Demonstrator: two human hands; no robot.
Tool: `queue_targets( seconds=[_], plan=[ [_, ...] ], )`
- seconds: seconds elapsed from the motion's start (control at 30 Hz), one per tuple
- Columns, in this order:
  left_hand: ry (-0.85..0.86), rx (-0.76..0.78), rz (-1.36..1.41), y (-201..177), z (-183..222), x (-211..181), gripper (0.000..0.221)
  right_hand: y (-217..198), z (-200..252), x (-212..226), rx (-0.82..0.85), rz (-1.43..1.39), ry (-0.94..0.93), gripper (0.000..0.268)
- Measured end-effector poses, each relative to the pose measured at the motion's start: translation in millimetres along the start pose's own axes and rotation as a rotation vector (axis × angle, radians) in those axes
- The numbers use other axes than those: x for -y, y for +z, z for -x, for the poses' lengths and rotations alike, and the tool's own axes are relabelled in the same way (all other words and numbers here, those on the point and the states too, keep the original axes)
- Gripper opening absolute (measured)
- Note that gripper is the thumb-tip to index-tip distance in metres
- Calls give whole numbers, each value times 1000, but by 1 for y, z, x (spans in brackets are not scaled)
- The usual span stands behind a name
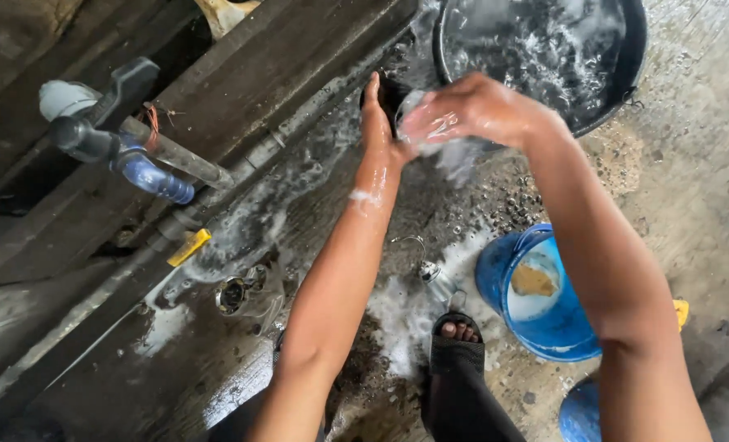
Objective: Cleaning a small black component using a sponge, soapy water, and buckets of water.
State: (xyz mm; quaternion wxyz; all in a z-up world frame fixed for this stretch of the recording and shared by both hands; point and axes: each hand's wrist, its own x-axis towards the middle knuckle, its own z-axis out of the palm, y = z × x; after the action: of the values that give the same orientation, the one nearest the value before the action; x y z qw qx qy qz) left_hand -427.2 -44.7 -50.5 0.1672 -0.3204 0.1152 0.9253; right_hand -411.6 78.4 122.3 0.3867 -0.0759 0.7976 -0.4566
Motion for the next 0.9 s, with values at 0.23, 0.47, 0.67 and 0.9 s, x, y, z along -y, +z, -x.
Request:
queue_targets(
  seconds=[0.23, 0.47, 0.67, 0.9],
  plan=[
    [3, -21, 166, 2, 11, 2, 47, -44, -28, -72, -450, 12, -31, 25],
    [-15, -25, 141, -12, -5, 14, 58, -76, -44, -124, -577, 168, 523, 30],
    [83, -231, 64, -11, -14, 19, 40, -19, -6, -6, -338, -421, 210, 39],
    [49, -428, 132, 3, 15, 16, 61, -39, -62, -71, -297, -748, -83, 33]
  ],
)
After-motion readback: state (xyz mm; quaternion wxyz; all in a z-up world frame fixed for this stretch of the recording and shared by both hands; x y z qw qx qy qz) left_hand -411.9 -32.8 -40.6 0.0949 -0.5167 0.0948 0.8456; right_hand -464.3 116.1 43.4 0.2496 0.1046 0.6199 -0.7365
